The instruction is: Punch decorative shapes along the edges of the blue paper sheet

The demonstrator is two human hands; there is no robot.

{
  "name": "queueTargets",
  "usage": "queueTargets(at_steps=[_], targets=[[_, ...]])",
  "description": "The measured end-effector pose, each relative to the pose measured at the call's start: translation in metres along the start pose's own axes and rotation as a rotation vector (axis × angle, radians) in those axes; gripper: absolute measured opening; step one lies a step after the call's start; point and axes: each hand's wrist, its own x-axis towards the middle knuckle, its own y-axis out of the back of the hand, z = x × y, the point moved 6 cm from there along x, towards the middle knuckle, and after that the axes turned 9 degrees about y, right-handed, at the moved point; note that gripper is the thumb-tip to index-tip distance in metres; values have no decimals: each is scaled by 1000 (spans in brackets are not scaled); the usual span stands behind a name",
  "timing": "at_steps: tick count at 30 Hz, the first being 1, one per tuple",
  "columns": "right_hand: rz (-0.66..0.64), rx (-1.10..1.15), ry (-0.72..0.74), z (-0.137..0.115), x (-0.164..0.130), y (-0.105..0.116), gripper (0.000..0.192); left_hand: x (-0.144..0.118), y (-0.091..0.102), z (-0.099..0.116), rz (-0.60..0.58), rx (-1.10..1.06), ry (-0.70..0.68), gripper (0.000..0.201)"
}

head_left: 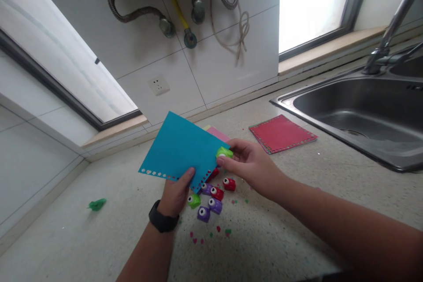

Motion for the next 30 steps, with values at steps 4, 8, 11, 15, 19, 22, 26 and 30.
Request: queueTargets(at_steps=[4, 8, 11, 15, 19, 22, 26, 30], targets=[[10, 9, -81, 8, 2, 5, 34, -1, -1, 2, 32, 11, 37, 62], [5, 30, -141, 22, 3, 9, 35, -3, -3, 3, 43, -6, 32, 61], [-4, 106, -184, 28, 4, 8, 35, -3, -6, 4, 45, 7, 12, 59], [-14, 163, -204, 30, 4, 4, 35, -4, -10, 10, -2, 46, -16, 53], [14, 177, -244, 36, 2, 2, 36, -8, -16, 19, -20, 121, -35, 46], [20, 184, -270, 40, -1, -1, 36, -10, -19, 25, 8, 172, -42, 45], [-19, 189, -276, 42, -3, -5, 35, -11, -22, 26, -5, 187, -46, 48], [-36, 181, -287, 41, -4, -8, 34, -10, -22, 24, 0, 166, -30, 49]])
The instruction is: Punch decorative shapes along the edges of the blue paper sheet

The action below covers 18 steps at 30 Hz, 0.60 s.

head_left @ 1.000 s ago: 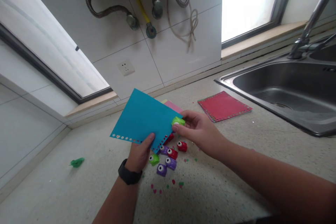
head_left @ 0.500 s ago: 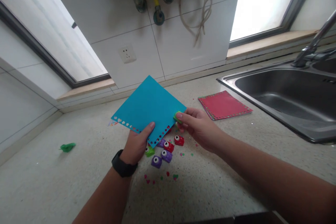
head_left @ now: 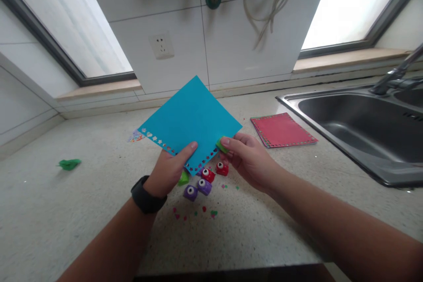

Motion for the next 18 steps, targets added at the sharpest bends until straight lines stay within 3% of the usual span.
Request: queueTargets(at_steps=[12, 18], targets=[[-53, -69, 13, 5, 0, -2, 35, -2, -2, 1, 7, -63, 20, 51], [-51, -69, 23, 5, 0, -2, 34, -3, -4, 4, -26, 10, -7, 46]])
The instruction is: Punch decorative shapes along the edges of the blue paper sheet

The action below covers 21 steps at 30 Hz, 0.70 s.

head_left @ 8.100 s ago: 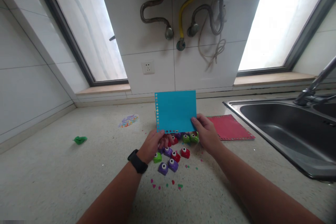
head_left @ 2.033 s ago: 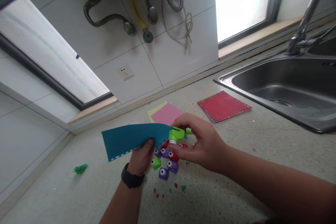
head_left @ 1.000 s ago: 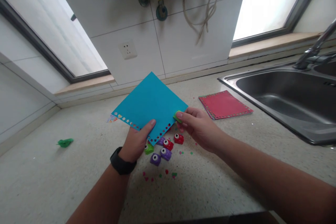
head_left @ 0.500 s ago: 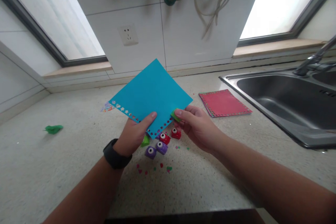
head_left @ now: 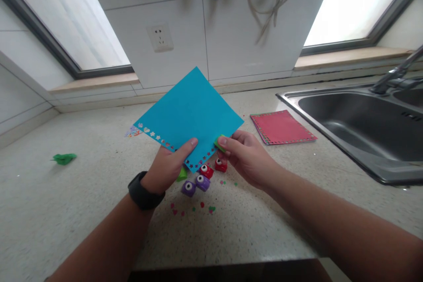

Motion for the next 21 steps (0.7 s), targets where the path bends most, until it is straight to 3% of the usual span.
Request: queueTargets(at_steps=[10, 21], targets=[[30, 40, 4, -1, 1, 0, 30, -1, -1, 0, -60, 75, -1, 38], [10, 64, 16, -1, 1, -1, 27, -1, -3, -3, -100, 69, -7, 46]])
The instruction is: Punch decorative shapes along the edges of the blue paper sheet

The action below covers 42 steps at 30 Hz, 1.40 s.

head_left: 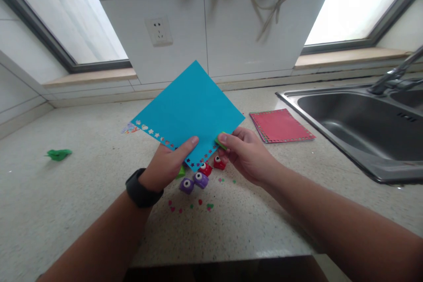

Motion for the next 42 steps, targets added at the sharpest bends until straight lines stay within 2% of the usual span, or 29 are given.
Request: queueTargets(at_steps=[10, 23, 28, 32, 36, 39, 42], targets=[[-4, 31, -2, 1, 2, 0, 29, 0, -2, 6, -3, 43, -48, 43], [-70, -22, 53, -6, 0, -1, 26, -2, -3, 4, -23, -3, -14, 46], [-41, -47, 65, -5, 2, 2, 26, -2, -3, 4, -10, 6, -13, 41], [-42, -36, 56, -5, 3, 1, 25, 0, 0, 4, 5, -21, -19, 45], [9, -30, 61, -8, 4, 7, 28, 2, 6, 4, 38, 20, -46, 47], [38, -96, 84, -12, 6, 15, 30, 5, 12, 2, 77, 39, -58, 47], [76, -326, 115, -21, 7, 26, 35, 8, 19, -2, 98, 39, -42, 48]])
